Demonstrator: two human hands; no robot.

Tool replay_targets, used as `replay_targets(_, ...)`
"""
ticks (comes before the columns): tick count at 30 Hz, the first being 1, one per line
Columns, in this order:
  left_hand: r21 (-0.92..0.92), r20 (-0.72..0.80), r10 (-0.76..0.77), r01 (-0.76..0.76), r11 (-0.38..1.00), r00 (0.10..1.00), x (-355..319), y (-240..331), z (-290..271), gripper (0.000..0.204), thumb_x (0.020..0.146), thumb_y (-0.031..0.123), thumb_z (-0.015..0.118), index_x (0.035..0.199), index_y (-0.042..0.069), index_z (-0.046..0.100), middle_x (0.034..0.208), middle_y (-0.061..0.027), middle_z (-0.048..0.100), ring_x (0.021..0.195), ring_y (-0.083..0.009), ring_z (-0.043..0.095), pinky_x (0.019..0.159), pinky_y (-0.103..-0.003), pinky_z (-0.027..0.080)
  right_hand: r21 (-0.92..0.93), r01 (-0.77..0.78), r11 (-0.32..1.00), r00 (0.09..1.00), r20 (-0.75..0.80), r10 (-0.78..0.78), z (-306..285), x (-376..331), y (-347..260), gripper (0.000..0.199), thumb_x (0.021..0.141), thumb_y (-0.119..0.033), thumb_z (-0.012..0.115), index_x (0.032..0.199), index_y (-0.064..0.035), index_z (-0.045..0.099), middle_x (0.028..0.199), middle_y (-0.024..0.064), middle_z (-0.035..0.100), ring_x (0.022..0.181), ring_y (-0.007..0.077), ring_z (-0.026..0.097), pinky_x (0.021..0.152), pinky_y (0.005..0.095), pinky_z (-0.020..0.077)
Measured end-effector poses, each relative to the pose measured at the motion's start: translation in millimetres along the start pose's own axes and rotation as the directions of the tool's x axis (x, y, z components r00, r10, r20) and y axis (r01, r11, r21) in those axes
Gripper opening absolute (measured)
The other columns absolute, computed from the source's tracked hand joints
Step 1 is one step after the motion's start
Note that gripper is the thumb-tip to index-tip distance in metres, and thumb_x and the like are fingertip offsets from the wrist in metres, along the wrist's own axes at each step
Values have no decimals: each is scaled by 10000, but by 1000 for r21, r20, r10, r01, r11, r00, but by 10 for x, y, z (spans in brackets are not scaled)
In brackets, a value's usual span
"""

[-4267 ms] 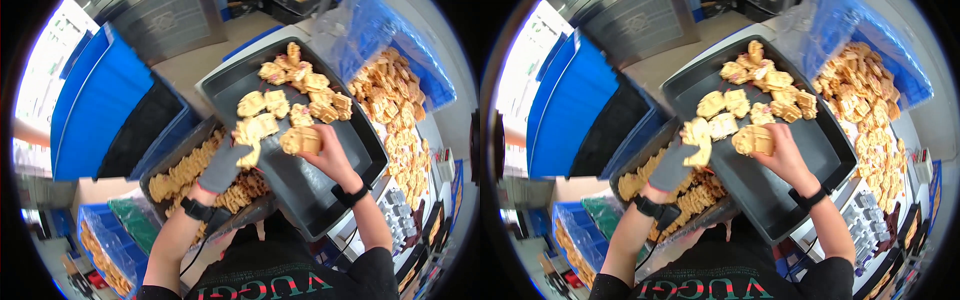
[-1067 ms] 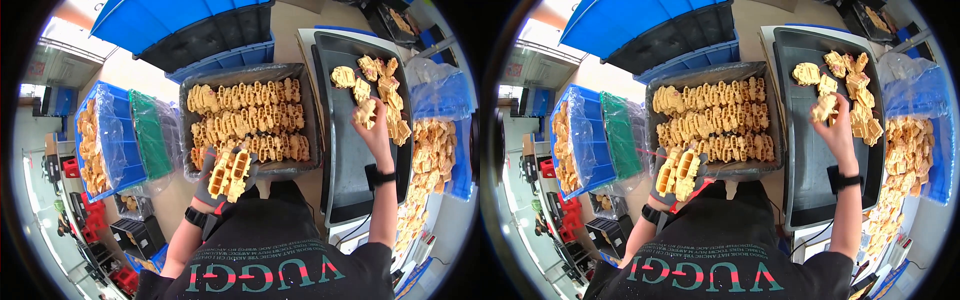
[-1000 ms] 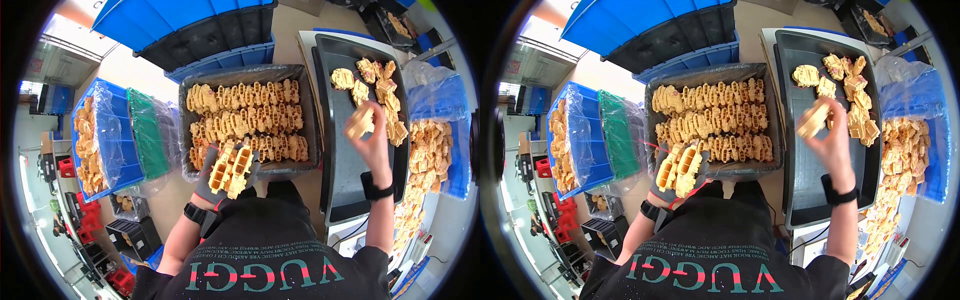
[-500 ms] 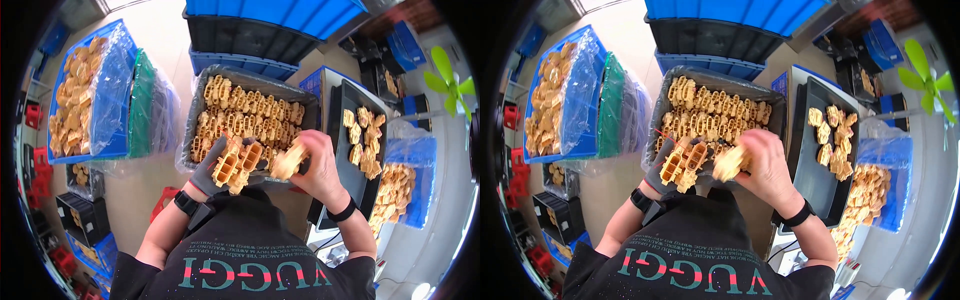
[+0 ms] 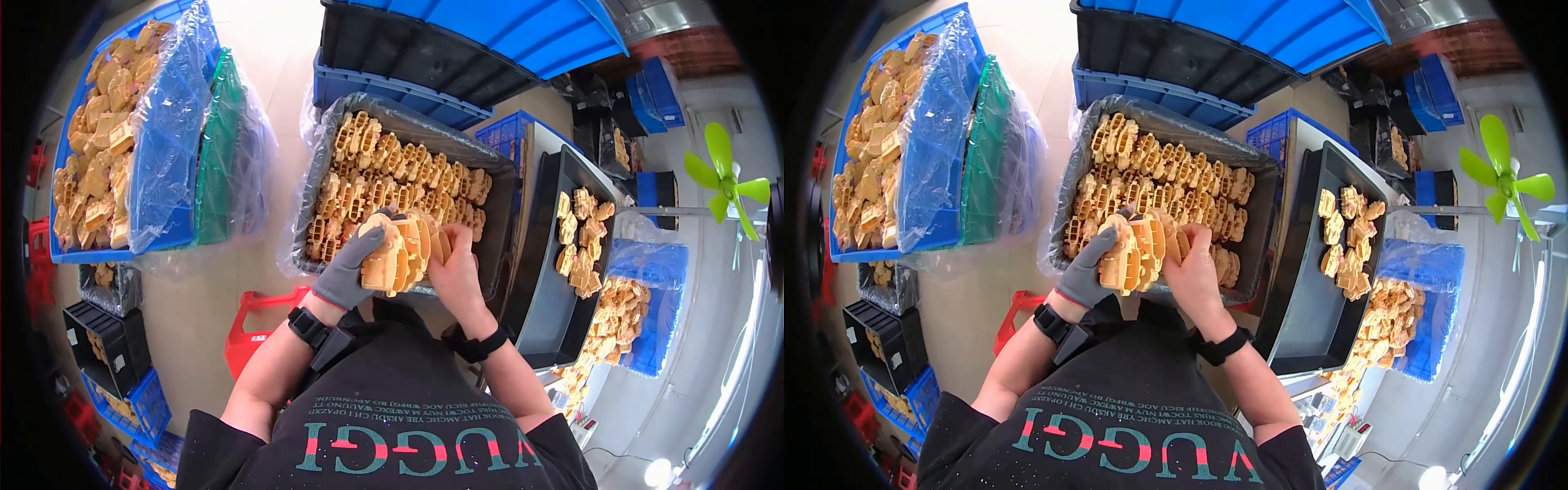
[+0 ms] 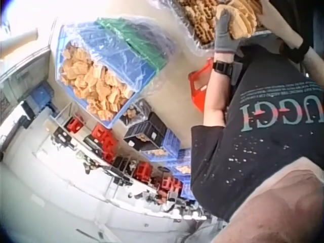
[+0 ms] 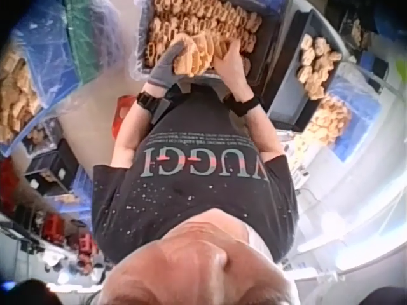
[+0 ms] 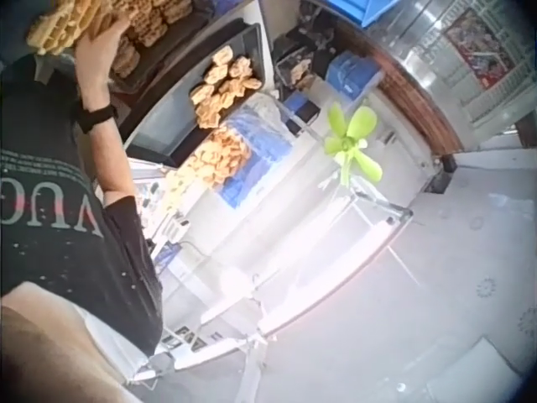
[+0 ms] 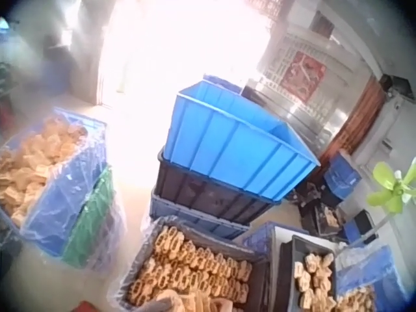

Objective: Sorting and arranging waffle-shaped snacks into various bins and containers.

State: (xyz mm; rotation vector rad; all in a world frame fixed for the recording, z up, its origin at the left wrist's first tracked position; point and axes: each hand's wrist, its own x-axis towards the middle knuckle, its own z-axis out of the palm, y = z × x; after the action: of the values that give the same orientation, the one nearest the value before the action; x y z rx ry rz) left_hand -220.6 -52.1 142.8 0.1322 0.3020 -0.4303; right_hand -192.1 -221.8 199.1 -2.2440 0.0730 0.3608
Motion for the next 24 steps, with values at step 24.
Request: replay_targets(24, 891, -67, 292, 189, -413, 954, 1424, -6, 113, 542, 888, 447, 593, 1192, -1, 569, 1056, -251, 606, 1008, -367, 589, 850, -404, 469, 803, -416, 427, 909, 382, 167, -36, 972, 1330, 585, 927, -193, 588, 1426, -82, 302, 1270, 80, 514, 1094, 158, 529, 850, 314, 466)
